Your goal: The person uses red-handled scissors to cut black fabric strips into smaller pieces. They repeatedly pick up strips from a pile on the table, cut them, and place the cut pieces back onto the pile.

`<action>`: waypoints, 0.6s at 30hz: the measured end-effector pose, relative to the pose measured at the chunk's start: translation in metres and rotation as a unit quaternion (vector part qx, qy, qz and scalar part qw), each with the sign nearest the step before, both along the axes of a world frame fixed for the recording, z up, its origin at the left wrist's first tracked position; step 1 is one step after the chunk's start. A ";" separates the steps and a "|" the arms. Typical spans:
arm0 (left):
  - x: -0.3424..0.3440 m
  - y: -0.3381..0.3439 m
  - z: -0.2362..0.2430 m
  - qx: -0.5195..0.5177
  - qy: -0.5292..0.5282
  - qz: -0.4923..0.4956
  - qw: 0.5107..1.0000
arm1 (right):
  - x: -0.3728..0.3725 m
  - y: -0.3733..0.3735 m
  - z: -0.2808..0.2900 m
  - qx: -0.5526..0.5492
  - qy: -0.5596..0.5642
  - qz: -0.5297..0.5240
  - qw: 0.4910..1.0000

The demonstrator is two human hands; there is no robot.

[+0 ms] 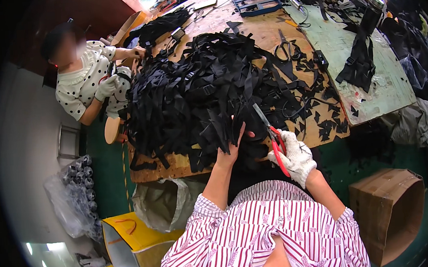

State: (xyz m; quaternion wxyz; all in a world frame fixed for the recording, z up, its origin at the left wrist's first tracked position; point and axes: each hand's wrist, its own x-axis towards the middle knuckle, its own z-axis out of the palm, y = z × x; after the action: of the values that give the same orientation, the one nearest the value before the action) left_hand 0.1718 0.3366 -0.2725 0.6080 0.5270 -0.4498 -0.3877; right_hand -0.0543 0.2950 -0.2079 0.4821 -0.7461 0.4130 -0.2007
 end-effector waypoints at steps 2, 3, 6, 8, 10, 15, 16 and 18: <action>0.005 -0.001 -0.022 -0.031 -0.109 0.067 0.991 | 0.002 -0.001 -0.001 -0.042 0.001 -0.005 0.999; 0.006 -0.001 -0.027 -0.043 -0.162 0.089 0.982 | 0.003 -0.001 -0.001 -0.062 0.002 -0.008 0.998; 0.004 0.001 -0.020 -0.011 -0.256 0.061 0.965 | 0.006 -0.005 -0.003 -0.061 0.004 -0.012 0.998; -0.002 0.004 -0.009 0.062 -0.233 0.025 0.970 | 0.007 -0.006 -0.007 -0.088 -0.003 -0.015 0.996; 0.001 0.007 -0.020 0.053 -0.200 0.012 0.978 | 0.009 -0.006 -0.010 -0.111 -0.013 -0.016 0.994; 0.002 0.003 -0.019 0.023 -0.200 0.043 0.979 | 0.012 -0.003 -0.013 -0.004 -0.032 -0.016 0.999; 0.000 -0.002 -0.015 -0.010 -0.195 0.075 0.978 | 0.012 -0.002 -0.015 -0.010 -0.054 -0.017 0.998; -0.002 -0.004 -0.009 -0.029 -0.213 0.106 0.971 | 0.013 0.001 -0.019 -0.022 -0.098 -0.018 0.995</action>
State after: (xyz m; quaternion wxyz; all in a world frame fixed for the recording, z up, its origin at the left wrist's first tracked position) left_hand 0.1695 0.3328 -0.2811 0.5511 0.6239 -0.5218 -0.1867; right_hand -0.0414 0.2956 -0.2270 0.4996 -0.7262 0.3726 -0.2903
